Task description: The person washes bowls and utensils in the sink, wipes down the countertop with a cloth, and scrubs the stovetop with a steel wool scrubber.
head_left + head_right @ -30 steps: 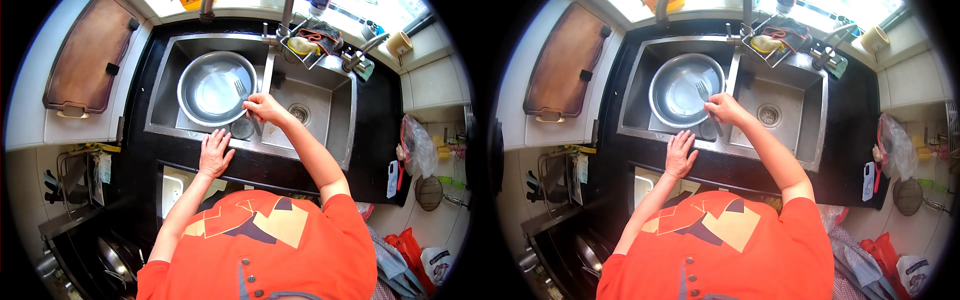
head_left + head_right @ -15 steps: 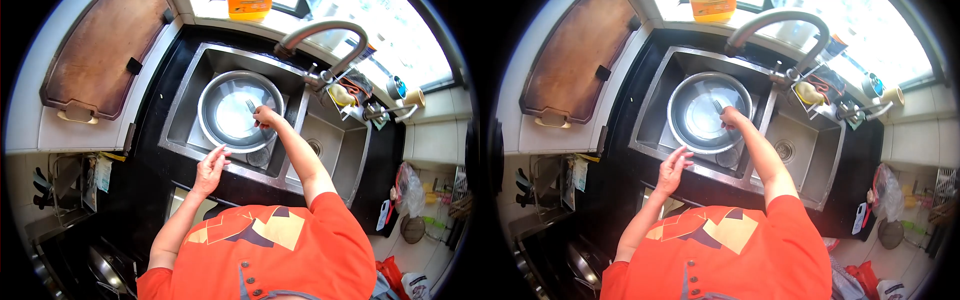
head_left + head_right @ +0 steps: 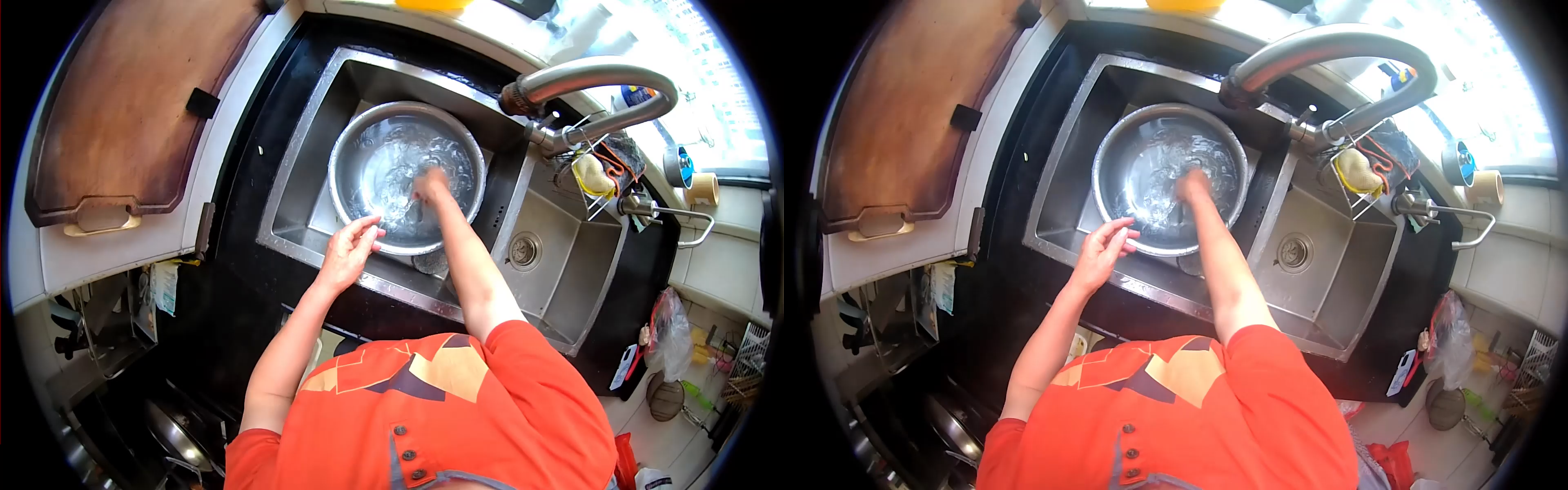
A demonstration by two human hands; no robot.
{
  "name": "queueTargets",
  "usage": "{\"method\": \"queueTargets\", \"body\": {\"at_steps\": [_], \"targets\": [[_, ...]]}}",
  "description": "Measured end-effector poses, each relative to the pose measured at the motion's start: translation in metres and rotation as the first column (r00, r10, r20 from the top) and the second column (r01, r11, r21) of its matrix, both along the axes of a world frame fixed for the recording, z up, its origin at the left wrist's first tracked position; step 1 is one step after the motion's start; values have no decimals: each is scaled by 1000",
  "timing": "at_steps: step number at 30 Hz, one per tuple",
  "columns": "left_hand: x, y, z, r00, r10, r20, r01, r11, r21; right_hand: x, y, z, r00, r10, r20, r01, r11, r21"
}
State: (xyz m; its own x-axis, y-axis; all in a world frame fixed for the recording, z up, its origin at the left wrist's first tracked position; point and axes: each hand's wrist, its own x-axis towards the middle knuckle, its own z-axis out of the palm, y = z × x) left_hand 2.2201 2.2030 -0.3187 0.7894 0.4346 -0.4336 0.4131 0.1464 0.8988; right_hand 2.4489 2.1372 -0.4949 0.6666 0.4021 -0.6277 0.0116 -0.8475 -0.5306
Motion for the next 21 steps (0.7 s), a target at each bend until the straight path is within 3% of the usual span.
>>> {"method": "queueTargets", "body": {"at_steps": [1, 3, 4, 6, 7, 8, 13, 15, 21], "targets": [[7, -1, -13, 1000, -6, 12, 6, 1000, 5, -10, 2, 6, 979, -59, -196, 80, 992, 98], [18, -8, -49, 998, 55, -3, -53, 967, 250, -27, -4, 65, 824, -82, -560, 377, 818, 435], [25, -10, -53, 997, 72, -28, -62, 962, 264, -31, -10, 77, 824, -82, -561, 378, 816, 436], [37, -4, -61, 997, 10, -74, 5, 980, 200, -36, -19, 95, 747, -102, -657, 548, 655, 521], [42, -4, -63, 992, -57, -114, 71, 990, 125, -42, -24, 103, 746, -105, -657, 554, 646, 525], [50, -13, -43, 998, 15, -68, -19, 998, -56, -50, -29, 112, 743, -112, -660, 569, 625, 535], [49, -20, -24, 995, -43, -87, 44, 999, 8, -56, -49, 115, 694, -113, -711, 652, 518, 554], [48, -21, -7, 995, -74, -70, 64, 988, -144, -54, -55, 121, 687, -127, -715, 673, 482, 561], [36, -15, 13, 997, -78, 5, 76, 954, -289, -41, -55, 122, 824, -233, -516, 561, 467, 684]]}}
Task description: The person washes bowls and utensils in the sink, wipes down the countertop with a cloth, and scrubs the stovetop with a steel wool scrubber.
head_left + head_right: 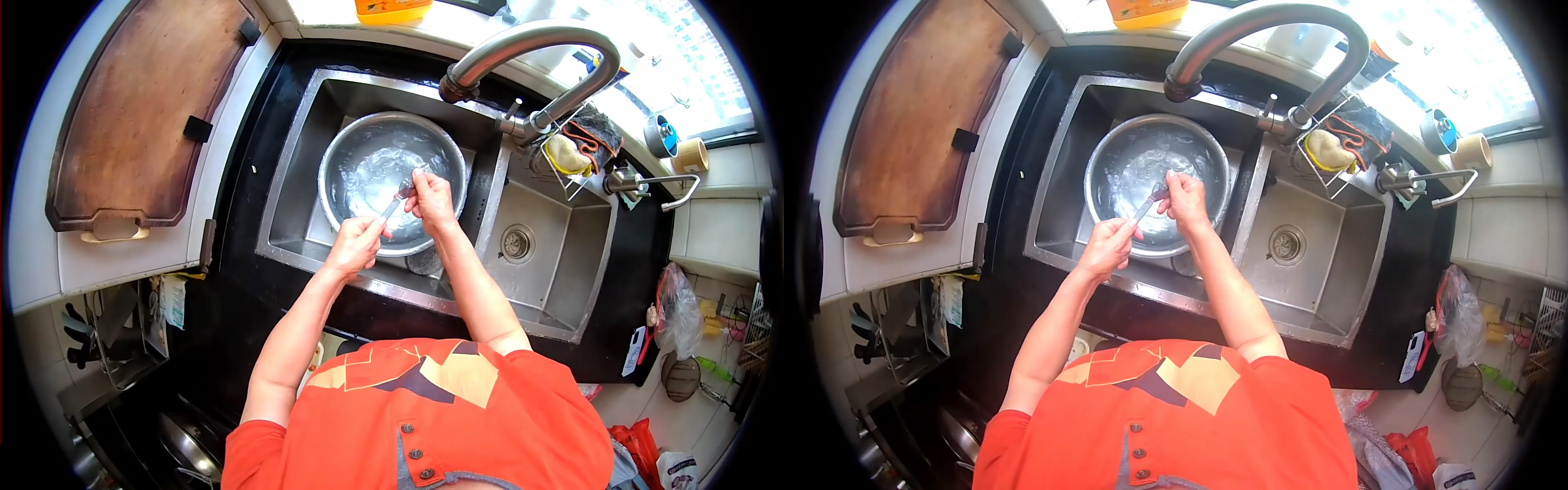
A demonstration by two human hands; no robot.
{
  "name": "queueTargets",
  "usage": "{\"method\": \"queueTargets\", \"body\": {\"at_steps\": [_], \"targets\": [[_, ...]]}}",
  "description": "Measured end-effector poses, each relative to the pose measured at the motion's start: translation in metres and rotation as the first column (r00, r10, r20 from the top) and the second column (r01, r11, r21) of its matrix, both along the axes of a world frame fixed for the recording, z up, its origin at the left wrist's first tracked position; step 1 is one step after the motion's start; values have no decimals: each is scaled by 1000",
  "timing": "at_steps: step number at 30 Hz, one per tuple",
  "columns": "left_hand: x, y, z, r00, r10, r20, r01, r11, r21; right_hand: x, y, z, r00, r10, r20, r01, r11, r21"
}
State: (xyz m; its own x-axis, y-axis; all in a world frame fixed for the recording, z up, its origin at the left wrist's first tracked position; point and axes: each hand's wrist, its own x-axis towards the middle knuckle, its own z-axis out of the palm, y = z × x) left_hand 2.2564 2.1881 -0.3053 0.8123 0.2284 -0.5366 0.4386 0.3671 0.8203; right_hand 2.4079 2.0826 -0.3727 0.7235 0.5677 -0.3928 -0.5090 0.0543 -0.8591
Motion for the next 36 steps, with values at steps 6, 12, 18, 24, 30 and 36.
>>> {"method": "queueTargets", "body": {"at_steps": [6, 12, 18, 24, 30, 36], "targets": [[-6, 12, -4, 991, 107, -86, -108, 994, -7, 30, 1, -10, 992, -124, 9, 124, 991, -47], [14, 18, -38, 991, 90, -102, -89, 996, 15, -6, 18, -1, 910, 240, -339, -277, 959, -64], [27, 33, -97, 954, -189, -232, 201, 979, 29, 25, 40, -56, 923, 331, -198, -370, 903, -216], [49, 50, -121, 726, -235, -646, 668, 18, 744, 26, 44, -123, 696, 694, 185, -72, 324, -943], [51, 65, -133, 725, -516, -457, 675, 402, 618, 33, 33, -122, 708, 557, 434, 37, 585, -810], [51, 61, -90, 974, -150, -170, 218, 826, 521, 47, 0, -1, 898, 428, 103, -401, 892, -208]]}}
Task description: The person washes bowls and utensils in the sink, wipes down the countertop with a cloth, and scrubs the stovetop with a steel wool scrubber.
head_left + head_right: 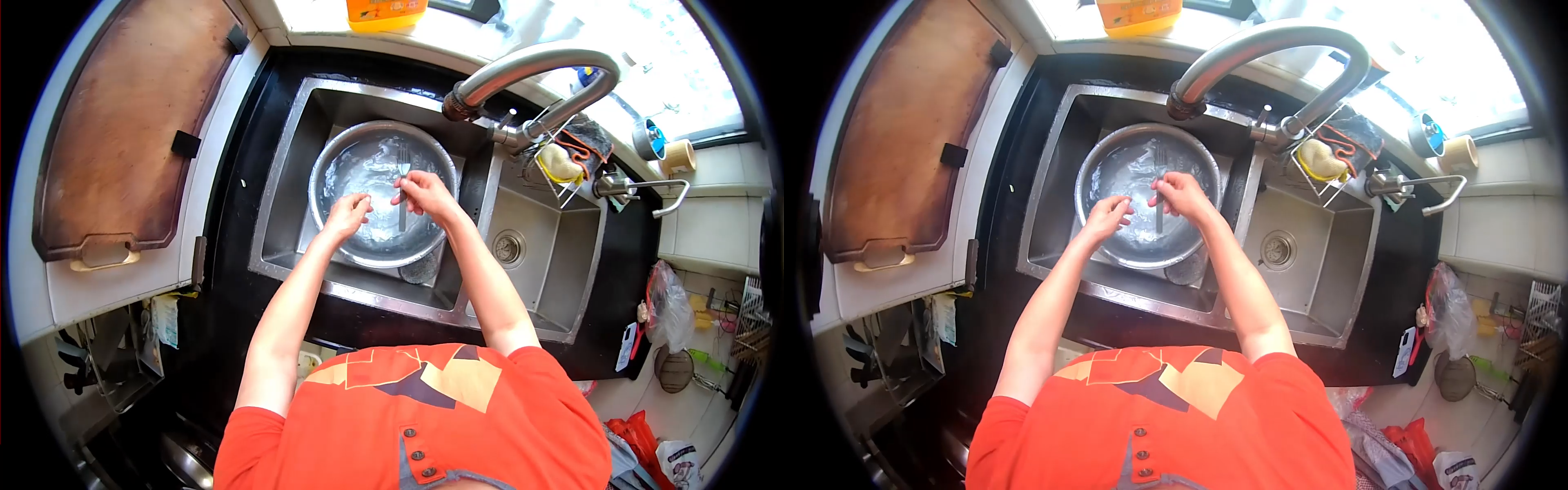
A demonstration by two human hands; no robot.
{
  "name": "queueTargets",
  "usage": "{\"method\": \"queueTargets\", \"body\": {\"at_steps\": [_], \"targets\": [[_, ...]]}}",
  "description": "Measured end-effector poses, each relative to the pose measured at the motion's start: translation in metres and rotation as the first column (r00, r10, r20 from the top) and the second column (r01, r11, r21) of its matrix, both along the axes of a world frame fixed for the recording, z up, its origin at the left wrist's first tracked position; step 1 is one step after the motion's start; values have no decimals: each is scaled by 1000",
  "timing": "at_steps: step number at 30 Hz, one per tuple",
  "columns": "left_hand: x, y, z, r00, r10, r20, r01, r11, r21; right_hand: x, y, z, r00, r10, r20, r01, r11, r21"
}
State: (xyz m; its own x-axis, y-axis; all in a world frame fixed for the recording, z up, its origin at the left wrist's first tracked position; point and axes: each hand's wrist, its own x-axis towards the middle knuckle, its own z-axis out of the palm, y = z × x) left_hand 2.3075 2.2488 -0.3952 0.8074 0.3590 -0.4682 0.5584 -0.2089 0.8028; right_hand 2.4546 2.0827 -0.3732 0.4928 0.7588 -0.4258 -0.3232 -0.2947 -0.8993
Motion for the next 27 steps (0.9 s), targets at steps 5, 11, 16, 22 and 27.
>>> {"method": "queueTargets", "body": {"at_steps": [5, 11, 16, 22, 27], "targets": [[-1, -44, 60, 996, 48, 82, -7, 897, -443, -24, -41, 48, 998, -63, -13, 64, 980, 188], [19, -118, 99, 925, -127, 359, 280, 866, -415, -40, -99, 98, 781, -187, 596, 147, 982, 115], [37, -200, 138, 814, -328, 480, 496, 821, -282, -55, -184, 191, 526, -287, 800, 331, 936, 118], [65, -300, 213, 510, -549, 662, 749, 662, -28, -36, -332, 270, 81, -78, 994, 495, 869, 28], [83, -382, 298, 416, -592, 691, 836, 547, -34, 5, -459, 377, -8, -1, 1000, 748, 664, 7]]}}
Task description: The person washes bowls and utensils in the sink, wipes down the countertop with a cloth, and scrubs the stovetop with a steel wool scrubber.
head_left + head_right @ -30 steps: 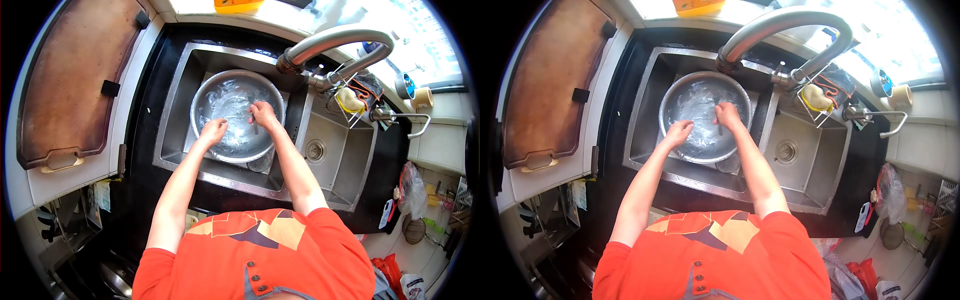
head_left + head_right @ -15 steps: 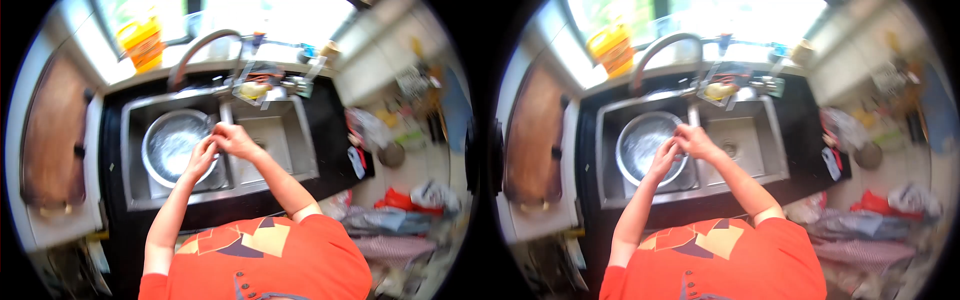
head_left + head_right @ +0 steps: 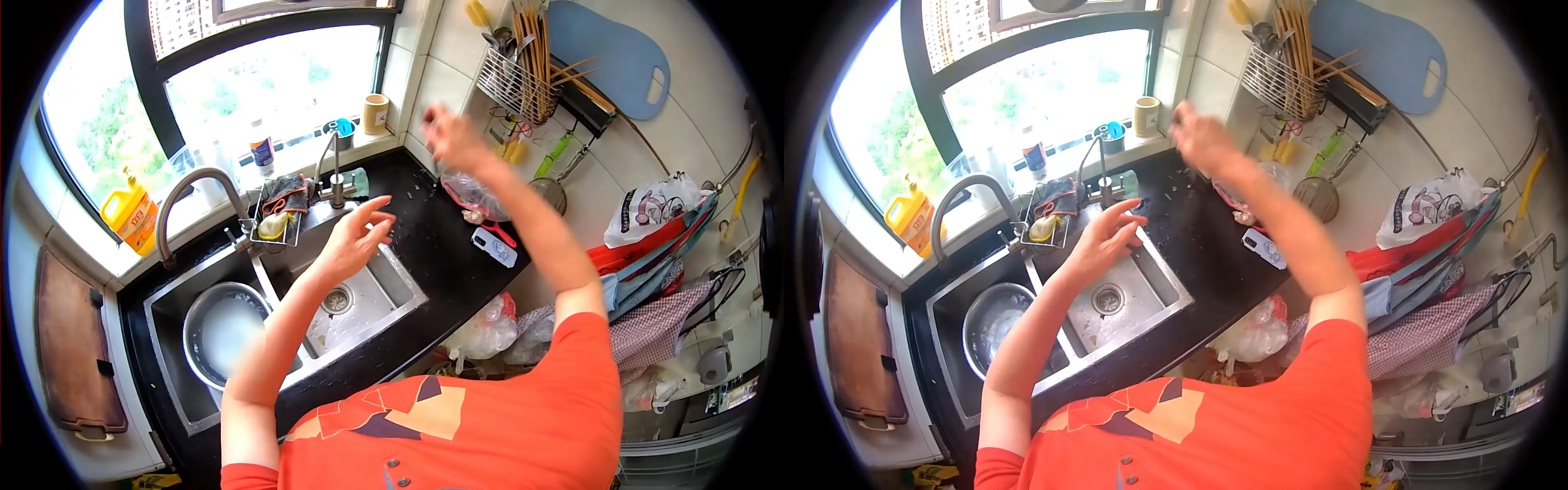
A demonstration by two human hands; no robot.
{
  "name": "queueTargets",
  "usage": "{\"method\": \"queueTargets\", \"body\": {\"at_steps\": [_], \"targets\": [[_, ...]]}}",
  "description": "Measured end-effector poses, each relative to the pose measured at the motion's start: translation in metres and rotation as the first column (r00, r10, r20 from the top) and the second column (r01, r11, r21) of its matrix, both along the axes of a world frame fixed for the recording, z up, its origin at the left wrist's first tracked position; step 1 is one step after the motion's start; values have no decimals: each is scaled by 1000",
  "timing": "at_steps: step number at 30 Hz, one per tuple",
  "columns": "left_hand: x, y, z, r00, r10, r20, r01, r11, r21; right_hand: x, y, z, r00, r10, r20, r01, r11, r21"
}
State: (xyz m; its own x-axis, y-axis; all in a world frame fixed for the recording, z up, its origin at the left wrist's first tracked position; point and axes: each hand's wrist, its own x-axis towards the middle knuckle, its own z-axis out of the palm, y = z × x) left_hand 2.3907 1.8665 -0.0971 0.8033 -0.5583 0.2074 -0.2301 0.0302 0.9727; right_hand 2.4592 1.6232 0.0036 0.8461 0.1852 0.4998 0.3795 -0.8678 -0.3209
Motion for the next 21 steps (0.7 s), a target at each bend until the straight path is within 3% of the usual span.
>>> {"method": "queueTargets", "body": {"at_steps": [1, 3, 5, 7, 11, 13, 16, 17, 19, 21], "targets": [[2, -14, 10, 999, -22, -31, 22, 1000, -7, 8, -18, 26, 996, -83, 24, 84, 996, -39], [7, -38, 19, 999, -25, -46, 25, 1000, -15, 33, -54, 65, 969, -68, 236, 105, 983, -148], [12, -57, 22, 998, -64, 6, 64, 998, -9, 57, -78, 98, 931, -95, 352, 153, 978, -139], [9, -68, 27, 998, -68, -1, 68, 998, 17, 90, -106, 118, 817, -67, 572, 230, 949, -217], [12, -73, 28, 993, -110, -30, 112, 993, 48, 103, -114, 152, 685, -135, 716, 345, 926, -155], [15, -70, 27, 987, -149, -64, 156, 982, 106, 113, -125, 163, 660, -278, 698, 497, 858, -129], [26, -67, 22, 988, -133, -80, 142, 984, 110, 119, -129, 175, 623, -258, 739, 481, 871, -101], [30, -66, 21, 987, -134, -86, 143, 983, 116, 119, -129, 181, 663, -254, 704, 498, 852, -162], [41, -66, 13, 987, -131, -98, 141, 985, 102, 112, -126, 187, 794, -454, 405, 556, 811, -181], [47, -66, 8, 985, -125, -115, 135, 987, 85, 123, -131, 184, 766, -520, 378, 599, 791, -126]]}}
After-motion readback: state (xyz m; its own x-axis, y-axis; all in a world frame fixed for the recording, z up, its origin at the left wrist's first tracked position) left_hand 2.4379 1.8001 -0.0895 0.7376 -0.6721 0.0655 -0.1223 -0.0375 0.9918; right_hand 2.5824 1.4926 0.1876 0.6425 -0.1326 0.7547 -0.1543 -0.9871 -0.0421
